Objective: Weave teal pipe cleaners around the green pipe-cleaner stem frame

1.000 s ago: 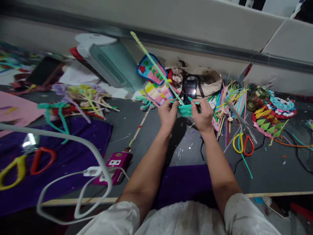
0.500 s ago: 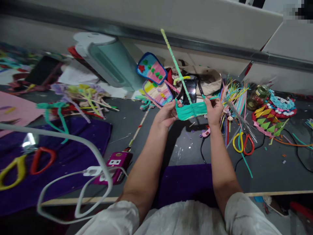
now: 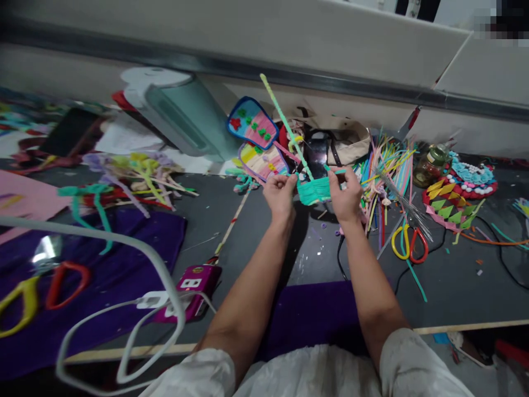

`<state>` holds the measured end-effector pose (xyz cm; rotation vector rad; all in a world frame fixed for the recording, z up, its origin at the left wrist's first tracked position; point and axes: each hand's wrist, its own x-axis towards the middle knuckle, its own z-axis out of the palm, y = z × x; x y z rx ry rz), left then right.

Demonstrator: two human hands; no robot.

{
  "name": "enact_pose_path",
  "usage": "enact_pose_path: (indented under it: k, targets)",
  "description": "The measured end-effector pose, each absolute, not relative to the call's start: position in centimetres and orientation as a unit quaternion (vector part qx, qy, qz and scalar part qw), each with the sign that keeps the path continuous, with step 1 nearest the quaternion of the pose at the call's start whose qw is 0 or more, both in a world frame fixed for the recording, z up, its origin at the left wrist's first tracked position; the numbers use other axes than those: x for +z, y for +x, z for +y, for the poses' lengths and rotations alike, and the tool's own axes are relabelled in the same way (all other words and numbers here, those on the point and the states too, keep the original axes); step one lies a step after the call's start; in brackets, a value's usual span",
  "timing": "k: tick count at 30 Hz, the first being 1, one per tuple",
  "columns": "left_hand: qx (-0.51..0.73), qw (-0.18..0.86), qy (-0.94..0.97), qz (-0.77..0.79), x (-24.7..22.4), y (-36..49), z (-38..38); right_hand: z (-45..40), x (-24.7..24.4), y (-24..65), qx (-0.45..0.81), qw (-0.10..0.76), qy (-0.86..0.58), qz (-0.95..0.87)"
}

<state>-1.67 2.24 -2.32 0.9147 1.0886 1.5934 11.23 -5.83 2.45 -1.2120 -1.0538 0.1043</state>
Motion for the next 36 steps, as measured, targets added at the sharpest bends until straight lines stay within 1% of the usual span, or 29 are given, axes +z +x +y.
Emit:
enact_pose_path:
  k: [2,4,10,15,17,21,29,32,36]
  targets:
    - [0.656,0.429,0.427,0.451,-2.5,-2.0,2.4,-6.1,2.7,10.5,0.022,0.671,-0.546,-0.501]
    - [0.654,0.405,0.453,0.45,-2.4,-2.4,2.5,-6.4,3.0,9.9,-0.004,0.647,-0.546,-0.532]
    - [0.627,0.391,0.493,0.46,-1.0,-2.8,1.8,-6.8,3.8,8.9,-0.046,0.6,-0.53,-0.597]
    - [0.617,0.384,0.507,0.465,-0.6,-3.0,1.8,-6.9,3.6,9.2,-0.018,0.604,-0.534,-0.591]
    - [0.612,0.417,0.495,0.454,-0.7,-3.3,2.0,-6.7,3.4,9.6,-0.002,0.623,-0.543,-0.563]
    - [0.583,0.532,0.442,0.426,-0.5,-3.9,2.4,-6.2,3.1,10.6,0.046,0.678,-0.546,-0.49]
    - [0.464,0.746,0.327,0.349,0.4,-4.5,2.7,-4.5,1.8,12.9,0.161,0.753,-0.518,-0.374]
    - [0.433,0.778,0.31,0.335,0.6,-4.3,2.4,-4.3,1.6,13.2,0.172,0.763,-0.51,-0.358]
    - [0.462,0.762,0.321,0.321,0.8,-3.8,2.0,-4.9,2.2,12.9,0.111,0.747,-0.536,-0.377]
